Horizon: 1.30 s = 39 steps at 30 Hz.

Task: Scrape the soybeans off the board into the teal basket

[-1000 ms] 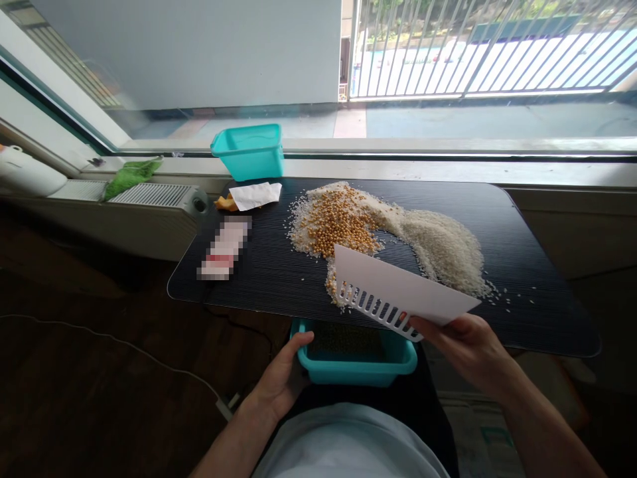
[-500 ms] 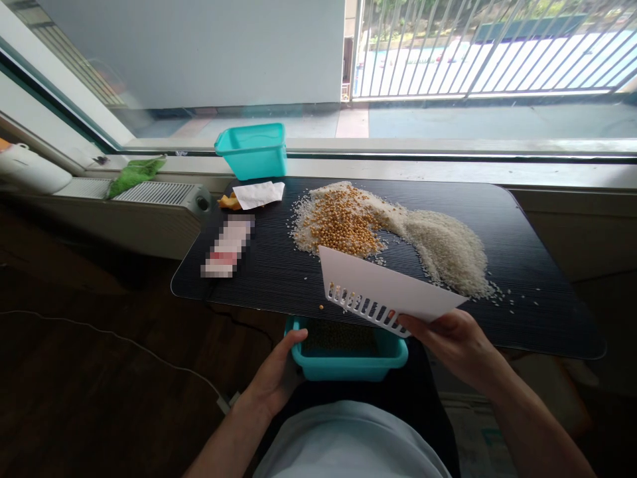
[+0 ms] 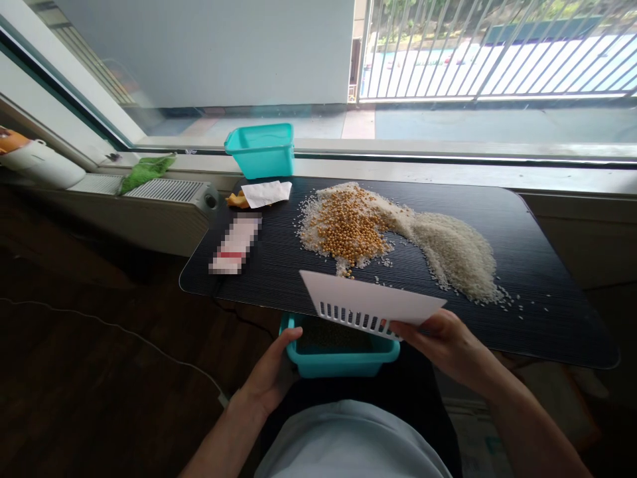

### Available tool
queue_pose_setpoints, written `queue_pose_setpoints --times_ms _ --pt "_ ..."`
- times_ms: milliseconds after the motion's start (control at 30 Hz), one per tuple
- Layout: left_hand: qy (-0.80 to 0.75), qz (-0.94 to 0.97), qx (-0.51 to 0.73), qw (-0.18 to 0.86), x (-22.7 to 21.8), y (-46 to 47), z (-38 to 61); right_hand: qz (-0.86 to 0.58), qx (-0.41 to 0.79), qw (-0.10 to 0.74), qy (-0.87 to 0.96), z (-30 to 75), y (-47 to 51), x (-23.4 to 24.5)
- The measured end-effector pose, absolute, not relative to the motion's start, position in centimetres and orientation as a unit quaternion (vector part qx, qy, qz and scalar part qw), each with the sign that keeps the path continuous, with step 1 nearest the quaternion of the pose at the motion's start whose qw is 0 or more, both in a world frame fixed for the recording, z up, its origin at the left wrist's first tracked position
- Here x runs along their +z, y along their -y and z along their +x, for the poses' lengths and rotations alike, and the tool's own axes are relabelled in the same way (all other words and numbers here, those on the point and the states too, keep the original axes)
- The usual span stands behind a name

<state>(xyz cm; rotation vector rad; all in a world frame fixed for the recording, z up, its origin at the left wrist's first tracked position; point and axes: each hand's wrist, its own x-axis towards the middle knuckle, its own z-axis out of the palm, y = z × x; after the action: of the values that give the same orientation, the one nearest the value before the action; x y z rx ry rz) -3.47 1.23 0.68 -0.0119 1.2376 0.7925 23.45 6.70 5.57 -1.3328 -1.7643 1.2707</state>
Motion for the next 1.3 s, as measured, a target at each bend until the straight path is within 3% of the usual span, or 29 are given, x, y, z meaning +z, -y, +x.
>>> queue_pose_setpoints --times_ms 167,367,1300 --pt "-0.583 -0.018 0.355 0.731 0.5 -1.5 -2.2 -0.608 0.443 0.364 0.549 27.2 -5.9 4.8" --pt "-0.567 -0.022 0.331 0.754 0.8 -1.8 -0.3 -0.626 0.434 0.415 0.498 26.8 -6.2 4.2" --pt "-0.562 -0.025 0.328 0.759 0.9 -1.8 0.2 -0.613 0.469 0.38 0.509 28.0 -5.6 4.0"
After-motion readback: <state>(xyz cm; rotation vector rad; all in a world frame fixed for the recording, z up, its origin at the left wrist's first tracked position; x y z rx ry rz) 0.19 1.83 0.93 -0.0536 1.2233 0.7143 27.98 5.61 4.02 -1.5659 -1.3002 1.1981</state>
